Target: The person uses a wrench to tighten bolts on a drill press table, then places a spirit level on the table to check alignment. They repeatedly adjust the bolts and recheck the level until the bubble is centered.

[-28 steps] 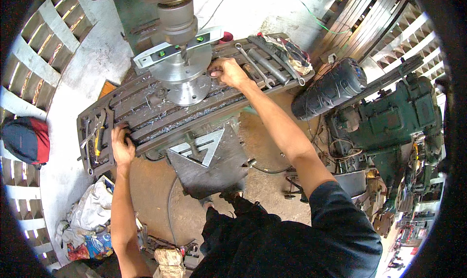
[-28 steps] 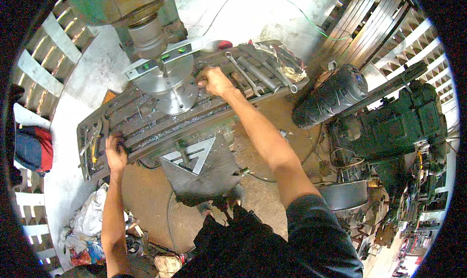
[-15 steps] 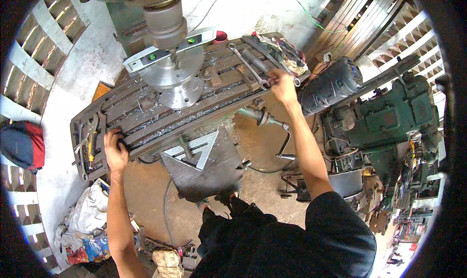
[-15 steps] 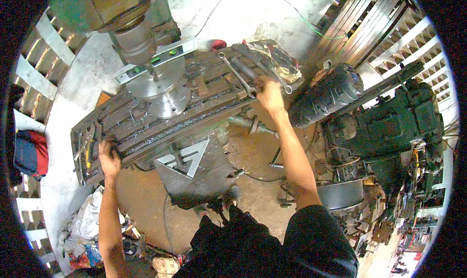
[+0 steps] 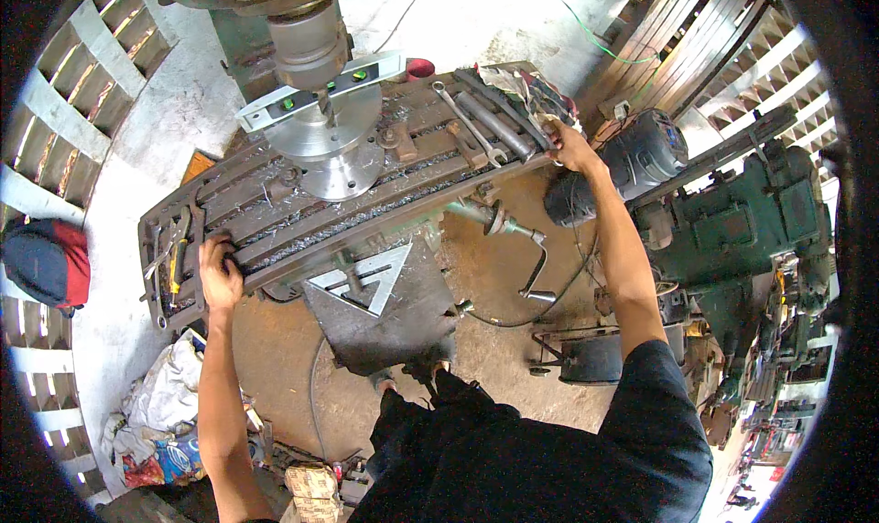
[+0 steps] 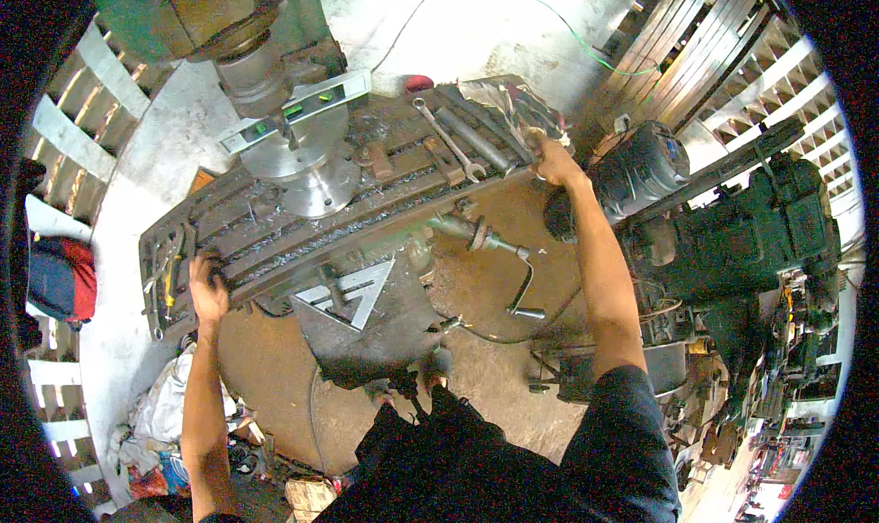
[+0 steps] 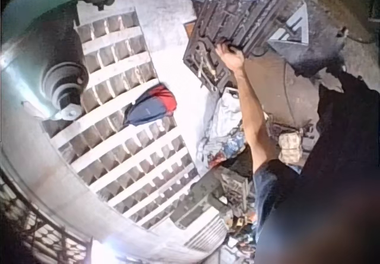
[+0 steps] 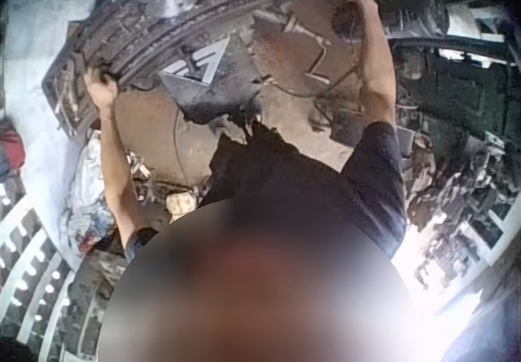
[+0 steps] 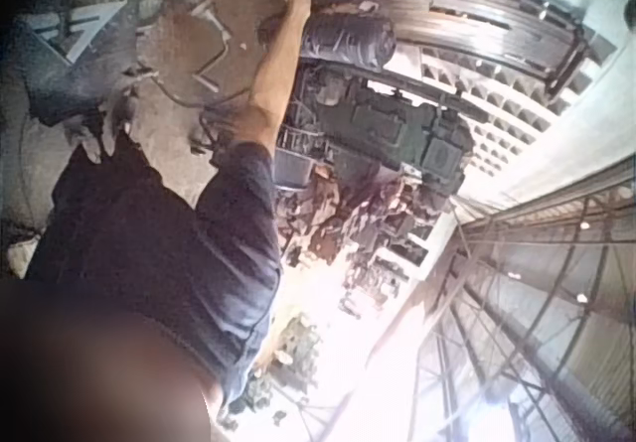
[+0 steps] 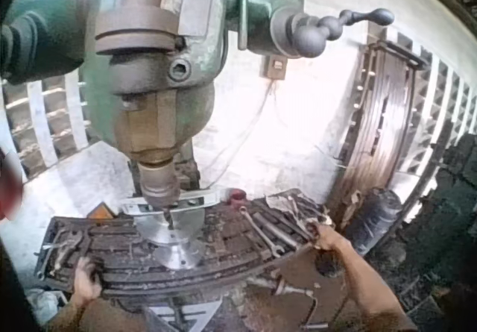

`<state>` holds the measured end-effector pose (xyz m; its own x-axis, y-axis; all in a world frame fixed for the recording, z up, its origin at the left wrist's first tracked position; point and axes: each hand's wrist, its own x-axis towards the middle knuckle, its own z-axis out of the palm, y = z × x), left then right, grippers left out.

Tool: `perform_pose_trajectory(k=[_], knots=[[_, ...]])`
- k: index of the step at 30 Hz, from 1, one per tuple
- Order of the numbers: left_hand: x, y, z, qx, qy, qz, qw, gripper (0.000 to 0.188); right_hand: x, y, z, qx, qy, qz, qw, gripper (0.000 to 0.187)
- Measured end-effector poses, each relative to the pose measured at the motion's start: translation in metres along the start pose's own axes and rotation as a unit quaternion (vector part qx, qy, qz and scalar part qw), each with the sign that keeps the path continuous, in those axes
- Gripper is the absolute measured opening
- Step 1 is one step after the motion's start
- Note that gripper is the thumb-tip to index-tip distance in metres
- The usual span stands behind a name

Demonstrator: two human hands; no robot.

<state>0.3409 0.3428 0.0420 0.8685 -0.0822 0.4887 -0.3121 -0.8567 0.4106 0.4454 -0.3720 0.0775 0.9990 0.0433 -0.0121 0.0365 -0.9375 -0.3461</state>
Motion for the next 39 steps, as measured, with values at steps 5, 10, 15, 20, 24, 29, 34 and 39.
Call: perform_pose_trajectory(k=[5, 10, 15, 20, 24, 29, 34, 39], knots=[[0.001, 0.001, -0.001, 0.002, -0.006, -0.006, 1.0, 0.025, 0.011, 0.018, -0.011, 0.028, 0.127, 0.063, 0.989, 0.053], [0.001, 0.001, -0.001, 0.001, -0.014, -0.009, 1.0, 0.025, -0.041, -0.021, -0.026, 0.298, 0.198, 0.128, 0.925, 0.036], [0.002, -0.002, -0.001, 0.0, -0.007, 0.017, 1.0, 0.023, -0.139, -0.124, 0.006, 0.609, 0.141, 0.154, 0.765, 0.03], [0.001, -0.004, 0.001, -0.007, -0.012, -0.002, 1.0, 0.022, -0.186, -0.217, 0.061, 0.75, 0.023, 0.211, 0.627, 0.042], [0.001, -0.006, 0.002, -0.014, -0.007, 0.01, 1.0, 0.022, -0.181, -0.263, 0.094, 0.79, -0.024, 0.22, 0.572, 0.044], [0.001, -0.007, 0.002, 0.004, -0.01, 0.006, 1.0, 0.021, -0.178, -0.284, 0.107, 0.791, -0.058, 0.218, 0.569, 0.048], [-0.001, -0.002, 0.001, 0.004, -0.007, -0.016, 1.0, 0.021, -0.173, -0.296, 0.118, 0.804, -0.026, 0.209, 0.556, 0.047], [0.001, 0.0, 0.0, 0.006, 0.002, -0.001, 1.0, 0.02, -0.153, -0.279, 0.11, 0.769, -0.064, 0.236, 0.59, 0.046]])
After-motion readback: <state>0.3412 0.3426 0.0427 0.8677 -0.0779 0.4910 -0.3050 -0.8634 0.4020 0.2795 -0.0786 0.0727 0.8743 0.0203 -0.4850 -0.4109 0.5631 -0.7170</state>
